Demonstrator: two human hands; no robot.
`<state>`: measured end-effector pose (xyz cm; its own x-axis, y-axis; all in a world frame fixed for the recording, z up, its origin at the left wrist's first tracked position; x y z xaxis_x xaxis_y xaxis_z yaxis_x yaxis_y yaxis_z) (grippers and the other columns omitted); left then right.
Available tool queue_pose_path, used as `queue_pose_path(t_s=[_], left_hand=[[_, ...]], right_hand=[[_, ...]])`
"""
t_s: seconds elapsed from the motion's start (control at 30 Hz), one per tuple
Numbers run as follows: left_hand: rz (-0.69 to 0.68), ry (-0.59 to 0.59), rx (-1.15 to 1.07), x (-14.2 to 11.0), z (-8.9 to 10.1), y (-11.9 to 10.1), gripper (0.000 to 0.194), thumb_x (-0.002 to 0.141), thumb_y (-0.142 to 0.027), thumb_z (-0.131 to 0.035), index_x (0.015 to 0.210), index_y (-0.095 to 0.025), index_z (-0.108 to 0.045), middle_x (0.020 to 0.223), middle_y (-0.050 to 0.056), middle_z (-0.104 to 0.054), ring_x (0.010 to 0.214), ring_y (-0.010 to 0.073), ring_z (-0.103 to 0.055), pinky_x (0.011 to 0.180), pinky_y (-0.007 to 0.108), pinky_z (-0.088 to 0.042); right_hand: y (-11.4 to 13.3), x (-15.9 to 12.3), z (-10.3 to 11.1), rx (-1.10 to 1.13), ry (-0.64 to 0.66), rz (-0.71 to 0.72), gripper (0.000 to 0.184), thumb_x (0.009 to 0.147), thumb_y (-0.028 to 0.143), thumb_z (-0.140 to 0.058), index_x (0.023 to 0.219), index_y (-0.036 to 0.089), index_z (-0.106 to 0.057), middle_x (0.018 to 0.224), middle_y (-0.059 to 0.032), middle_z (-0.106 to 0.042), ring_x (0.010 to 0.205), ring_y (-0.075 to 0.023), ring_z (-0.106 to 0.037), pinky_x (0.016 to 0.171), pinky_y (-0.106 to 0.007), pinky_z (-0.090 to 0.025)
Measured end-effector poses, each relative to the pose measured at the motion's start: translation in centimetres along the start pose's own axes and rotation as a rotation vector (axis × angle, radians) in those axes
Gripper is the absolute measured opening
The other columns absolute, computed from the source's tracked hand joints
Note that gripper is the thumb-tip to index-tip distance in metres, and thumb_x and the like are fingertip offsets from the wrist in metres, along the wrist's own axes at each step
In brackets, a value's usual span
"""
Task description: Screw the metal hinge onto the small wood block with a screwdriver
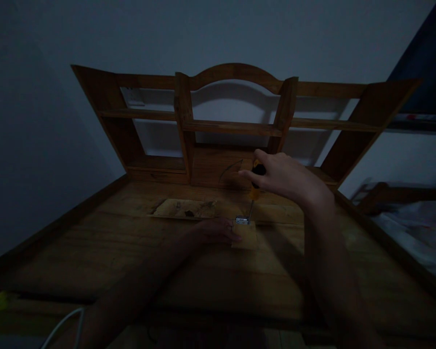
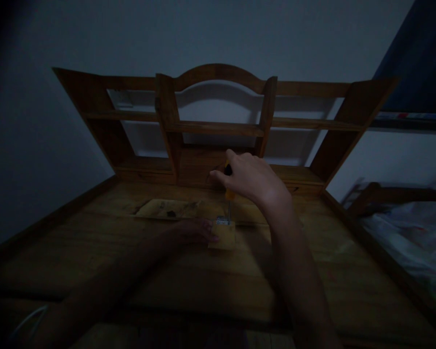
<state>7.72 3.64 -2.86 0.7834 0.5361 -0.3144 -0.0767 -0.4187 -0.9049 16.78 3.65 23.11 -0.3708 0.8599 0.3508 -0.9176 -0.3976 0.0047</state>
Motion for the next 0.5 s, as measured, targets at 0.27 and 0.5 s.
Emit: queue_pose_path(t_s=[0.27,0.5], left_hand=[[0.068,-0.041,0.017,-0.2,0.1,0.1,0.024,0.07,-0.017,-0.079,0.092,-0.013,-0.07,0.092,0.001,-0.072,0.102,0.0204,-0.066,0.097,0.03,-0.046],[0.06,-0.039,0.012,0.1,0.2,0.2,0.029,0.069,-0.017,-0.078,0.096,-0.013,-0.069,0.098,0.003,-0.072,0.11,0.0233,-0.064,0.1,0.033,-0.044]], right_hand=[[0.6,-0.1,-0.3,0.018,0.006,0.056,0.027,0.093,0.039,-0.045,0.106,0.017,-0.054,0.097,-0.0134,-0.067,0.09,-0.0289,-0.065,0.073,-0.036,-0.044],[0.9,0.1,-0.1,0.065,0.001,0.115,0.026,0.094,0.039,-0.044,0.103,0.018,-0.055,0.106,-0.0131,-0.064,0.098,-0.028,-0.062,0.083,-0.037,-0.044]])
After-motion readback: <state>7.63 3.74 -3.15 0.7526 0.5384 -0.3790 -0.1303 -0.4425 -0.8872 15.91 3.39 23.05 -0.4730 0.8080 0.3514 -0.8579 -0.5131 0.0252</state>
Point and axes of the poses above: each hand's wrist, its own x-axis towards the middle knuckle, its own z-axis out of the back of the hand, y = z × x, the point moved 9 cm from there along x, towards the middle knuckle
